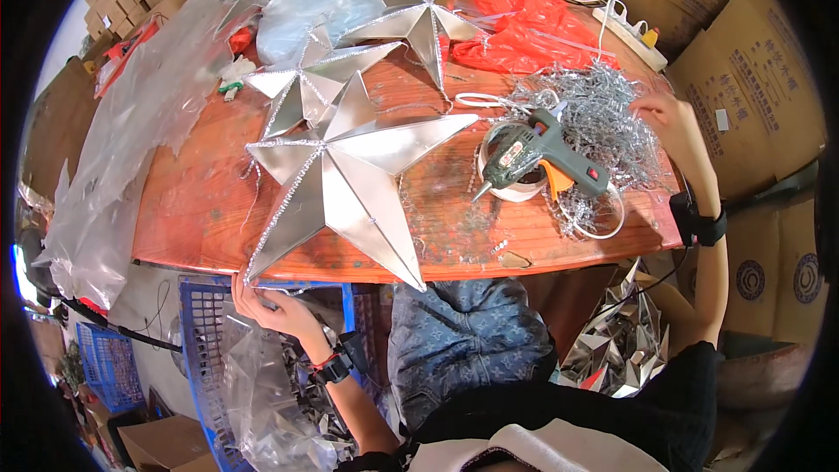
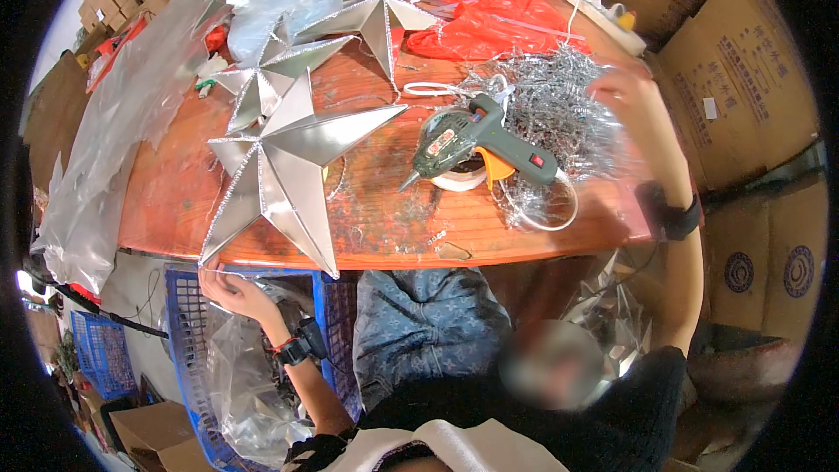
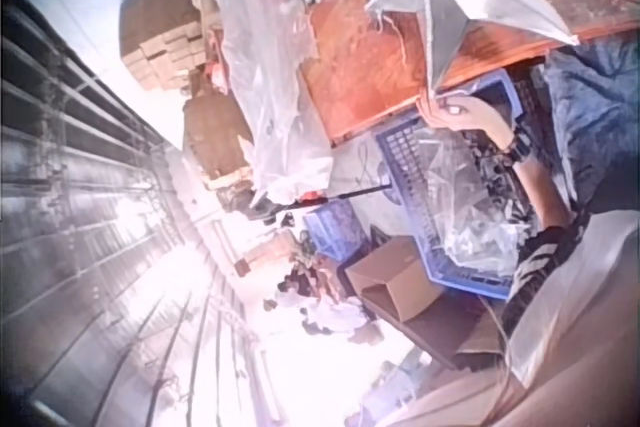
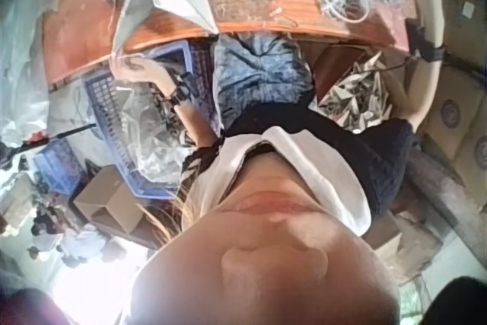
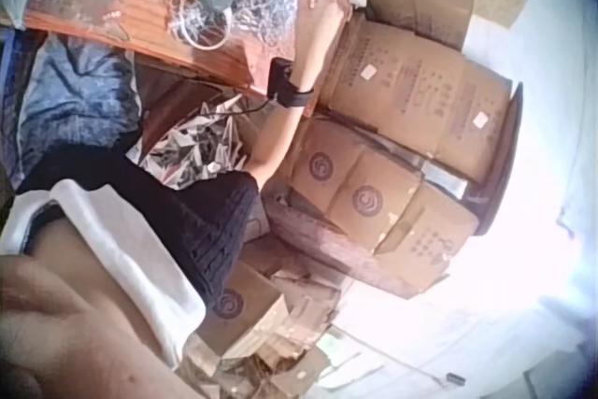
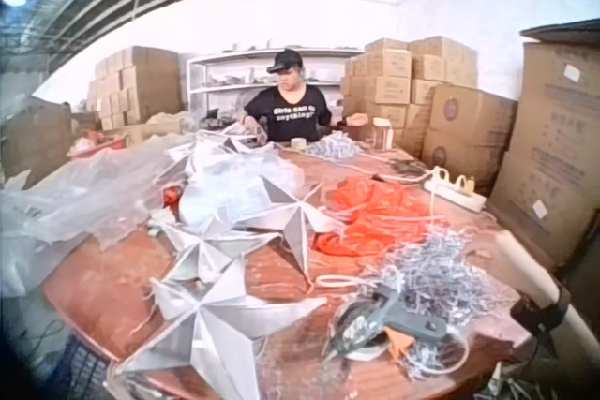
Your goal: Assembling large silver stars by applying hot glue to the edges and attaching decorative trim.
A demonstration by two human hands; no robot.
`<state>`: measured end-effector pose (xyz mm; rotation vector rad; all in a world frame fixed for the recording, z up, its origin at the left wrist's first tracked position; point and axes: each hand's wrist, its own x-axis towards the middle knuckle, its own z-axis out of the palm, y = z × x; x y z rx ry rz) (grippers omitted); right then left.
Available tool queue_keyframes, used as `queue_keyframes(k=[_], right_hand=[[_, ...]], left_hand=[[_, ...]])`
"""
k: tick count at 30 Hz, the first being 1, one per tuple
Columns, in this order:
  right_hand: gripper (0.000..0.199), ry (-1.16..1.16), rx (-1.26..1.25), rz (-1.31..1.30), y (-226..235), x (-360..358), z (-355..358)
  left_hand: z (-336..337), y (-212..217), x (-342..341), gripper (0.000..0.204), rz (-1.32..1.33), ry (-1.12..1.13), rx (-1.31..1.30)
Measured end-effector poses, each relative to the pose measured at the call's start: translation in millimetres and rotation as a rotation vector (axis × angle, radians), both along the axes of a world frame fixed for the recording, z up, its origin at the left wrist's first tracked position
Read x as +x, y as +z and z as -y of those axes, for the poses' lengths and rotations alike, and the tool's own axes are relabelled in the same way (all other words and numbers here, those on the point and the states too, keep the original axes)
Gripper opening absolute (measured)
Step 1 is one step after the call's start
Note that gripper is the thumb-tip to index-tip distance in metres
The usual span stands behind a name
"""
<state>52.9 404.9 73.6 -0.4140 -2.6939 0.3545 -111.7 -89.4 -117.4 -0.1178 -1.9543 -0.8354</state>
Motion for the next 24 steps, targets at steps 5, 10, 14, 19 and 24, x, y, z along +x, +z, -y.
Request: queue_keyframes(k=[5, 10, 14, 19, 24], right_hand=[[0.014, -0.09, -0.007, -0.177, 30, 2, -5], [0.019, -0.066, 0.12, -0.197, 55, -8, -1], [0.021, -0.144, 0.139, -0.569, 91, -2, 5], [0.022, -0.099, 0.148, -0.474, 87, -9, 17], [0.023, -0.014, 0.068, -0.521, 77, -8, 35]], left_hand=[[-2, 3, 1, 0.021, -0.004, -0.002, 0.046], [1, 3, 3, 0.02, 0.021, 0.015, 0.01], [-11, -1, -3, 0.019, -0.004, -0.018, 0.025], [-7, -3, -1, 0.016, -0.03, -0.01, 0.067], [4, 10, 4, 0.019, 0.043, -0.023, -0.062]])
